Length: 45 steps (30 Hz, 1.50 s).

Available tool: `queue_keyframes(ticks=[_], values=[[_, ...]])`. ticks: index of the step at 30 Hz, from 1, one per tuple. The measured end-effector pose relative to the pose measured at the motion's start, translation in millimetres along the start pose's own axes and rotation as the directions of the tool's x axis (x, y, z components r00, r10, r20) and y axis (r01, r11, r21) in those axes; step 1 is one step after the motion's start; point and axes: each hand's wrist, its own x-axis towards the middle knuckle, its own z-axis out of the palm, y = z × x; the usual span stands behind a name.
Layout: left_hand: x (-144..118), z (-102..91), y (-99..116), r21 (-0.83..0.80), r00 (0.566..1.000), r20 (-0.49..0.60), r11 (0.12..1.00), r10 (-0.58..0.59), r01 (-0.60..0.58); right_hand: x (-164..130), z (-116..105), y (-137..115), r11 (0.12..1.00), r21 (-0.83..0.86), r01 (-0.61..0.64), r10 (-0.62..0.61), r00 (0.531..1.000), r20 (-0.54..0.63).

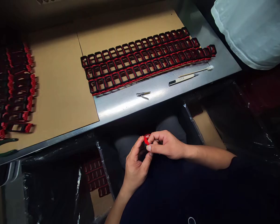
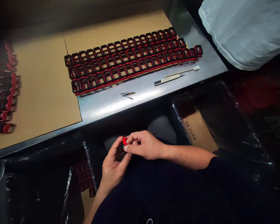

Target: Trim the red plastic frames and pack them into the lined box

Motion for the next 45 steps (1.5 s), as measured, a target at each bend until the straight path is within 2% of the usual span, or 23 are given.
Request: queue_keyframes(ticks=[7,11,20,28,36,45], values=[[-0.6,0.4,-3.6,0.195,0.994,-0.051,0.977,0.095,-0.083,-0.3,3.7,-3.3,1.000,0.000,-0.008,0.008,1.000,-0.018],[-0.7,0.8,-3.2,0.231,0.991,-0.060,0.967,0.121,-0.104,-1.2,4.6,-4.9,0.999,-0.009,-0.031,0.030,0.999,-0.017],[4.5,2.1,7.7,0.332,0.956,-0.070,0.910,0.286,-0.248,-0.6,5.6,-2.2,0.998,0.054,-0.035,0.035,0.999,0.004],[6.1,3.4,8.4,0.379,0.939,-0.066,0.879,0.338,-0.290,-0.3,6.4,-0.8,0.996,0.076,-0.037,0.037,0.999,0.000],[4.2,4.6,5.5,0.344,0.946,-0.080,0.899,0.315,-0.270,-0.7,5.5,-0.8,0.996,0.074,-0.050,0.051,0.999,-0.001],[-3.6,3.0,-3.5,0.280,0.981,-0.065,0.947,0.183,-0.158,-2.0,6.2,-9.6,0.979,0.133,-0.157,0.157,0.988,0.013]])
